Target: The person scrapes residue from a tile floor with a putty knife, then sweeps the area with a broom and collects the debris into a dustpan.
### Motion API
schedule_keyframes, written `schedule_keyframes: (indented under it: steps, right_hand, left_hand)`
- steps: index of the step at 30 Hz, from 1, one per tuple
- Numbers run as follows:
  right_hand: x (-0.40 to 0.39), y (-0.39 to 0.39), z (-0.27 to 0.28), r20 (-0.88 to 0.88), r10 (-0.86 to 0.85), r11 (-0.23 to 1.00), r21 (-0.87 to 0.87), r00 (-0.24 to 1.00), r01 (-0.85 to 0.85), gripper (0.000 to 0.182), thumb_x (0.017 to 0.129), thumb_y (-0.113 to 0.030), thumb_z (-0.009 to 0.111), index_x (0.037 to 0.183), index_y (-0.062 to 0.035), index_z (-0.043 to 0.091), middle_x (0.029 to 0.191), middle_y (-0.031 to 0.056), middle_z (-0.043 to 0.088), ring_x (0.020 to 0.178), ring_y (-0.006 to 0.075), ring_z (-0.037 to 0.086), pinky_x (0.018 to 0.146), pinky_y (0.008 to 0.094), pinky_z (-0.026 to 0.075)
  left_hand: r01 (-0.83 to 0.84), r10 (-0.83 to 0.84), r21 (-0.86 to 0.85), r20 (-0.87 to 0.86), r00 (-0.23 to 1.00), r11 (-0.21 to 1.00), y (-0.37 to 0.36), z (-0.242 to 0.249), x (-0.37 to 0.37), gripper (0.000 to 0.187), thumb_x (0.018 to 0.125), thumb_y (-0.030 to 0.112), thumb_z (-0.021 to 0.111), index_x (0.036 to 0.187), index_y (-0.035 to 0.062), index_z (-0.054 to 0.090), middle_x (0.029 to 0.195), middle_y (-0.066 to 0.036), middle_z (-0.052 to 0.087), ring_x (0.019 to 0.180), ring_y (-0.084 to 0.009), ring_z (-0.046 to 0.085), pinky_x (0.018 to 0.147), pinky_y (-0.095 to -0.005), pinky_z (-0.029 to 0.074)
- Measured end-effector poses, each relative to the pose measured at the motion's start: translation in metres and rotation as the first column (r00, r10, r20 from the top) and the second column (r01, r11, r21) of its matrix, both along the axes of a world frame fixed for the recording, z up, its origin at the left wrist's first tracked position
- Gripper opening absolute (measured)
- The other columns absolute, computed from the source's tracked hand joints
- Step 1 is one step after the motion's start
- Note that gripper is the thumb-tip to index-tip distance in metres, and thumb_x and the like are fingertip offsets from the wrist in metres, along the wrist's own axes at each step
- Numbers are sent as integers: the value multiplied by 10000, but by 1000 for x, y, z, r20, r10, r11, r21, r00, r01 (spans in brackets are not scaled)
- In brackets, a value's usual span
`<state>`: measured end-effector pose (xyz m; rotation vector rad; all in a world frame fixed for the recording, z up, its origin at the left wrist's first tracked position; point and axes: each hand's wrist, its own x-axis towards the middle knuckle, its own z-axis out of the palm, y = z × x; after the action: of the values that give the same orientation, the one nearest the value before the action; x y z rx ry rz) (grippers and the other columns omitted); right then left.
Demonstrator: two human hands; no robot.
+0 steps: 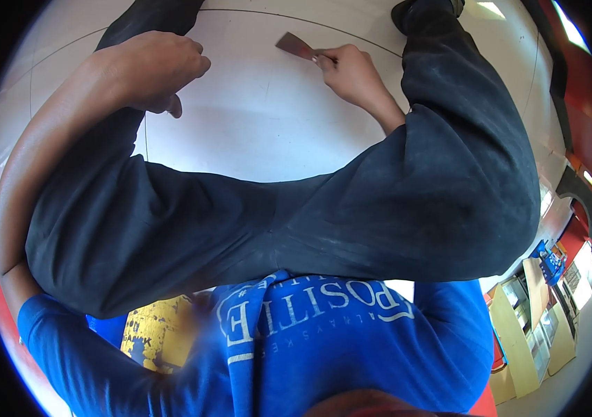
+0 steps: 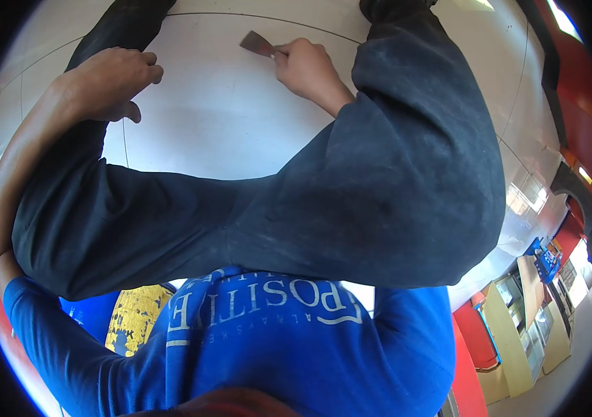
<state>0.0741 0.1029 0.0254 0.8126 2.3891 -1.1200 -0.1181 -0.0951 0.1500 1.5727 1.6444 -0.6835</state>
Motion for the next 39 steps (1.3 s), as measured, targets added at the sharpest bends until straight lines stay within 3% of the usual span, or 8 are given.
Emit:
schedule_keyframes:
  steps: [6,11,22,25,28,30,34,39]
  right_hand:
    - [-1,7,-2,-26,102,995,16,994,-102,285,871,-222,570,1057,-53,706,825,225,685,798,401,667,772,421,521]
    - [70,23,-17,-373,13,999,-43,928,-31,268,922,-196,567,1071,-6,683,822,175,706,691,231,667,678,315,491]
    - [107,61,-58,23,-243,969,43,970,241,282,930,-235,563,1070,-37,709,713,90,691,605,114,577,602,291,459]
    - [52,34,-16,-138,-181,981,45,974,189,247,877,-165,615,835,76,642,608,116,608,618,162,631,602,325,463]
    - [51,37,-17,-147,-146,989,-21,978,145,285,934,-238,561,1057,-30,712,626,25,609,521,76,481,525,279,419]
    - [98,58,-77,-496,6,998,64,869,29,266,933,-227,573,1054,-45,725,612,6,592,474,68,432,464,268,379]
    - [73,26,-15,-163,-172,985,-17,971,172,261,919,-206,587,1069,-32,709,657,76,664,552,103,530,572,273,451]
    - [89,15,-6,-36,57,994,92,998,-53,265,911,-223,589,1089,-69,711,763,158,697,648,167,627,665,305,487]
  left_hand:
    - [-21,14,99,69,998,995,-4,3,2,401,711,189,828,985,-32,636,1025,-162,650,1029,-326,631,901,-389,512]
    - [-46,46,-5,41,998,999,-6,9,-2,457,707,216,829,1020,-44,621,1028,-172,648,1055,-327,619,918,-396,500]
    - [-76,74,26,57,996,997,-20,5,-3,482,688,214,839,1023,-54,621,1027,-187,648,1054,-335,612,921,-395,497]
    - [-56,56,1,19,998,998,-18,5,1,506,666,216,857,1021,-59,624,1033,-198,646,1051,-341,613,919,-397,492]
    - [-7,5,92,20,1000,996,-18,8,1,482,662,219,860,979,-62,631,1000,-188,657,1027,-350,621,905,-388,497]
    - [-41,41,-62,4,999,997,-2,20,3,509,711,247,824,1081,-30,611,1120,-184,624,1111,-339,585,955,-405,477]
    - [-72,73,-29,42,996,997,-11,9,-1,609,658,211,859,1134,-43,577,1094,-179,618,1106,-343,572,957,-406,469]
    - [-55,57,-45,24,998,997,-9,15,0,645,663,226,859,1173,-43,569,1100,-178,623,1136,-330,560,970,-397,466]
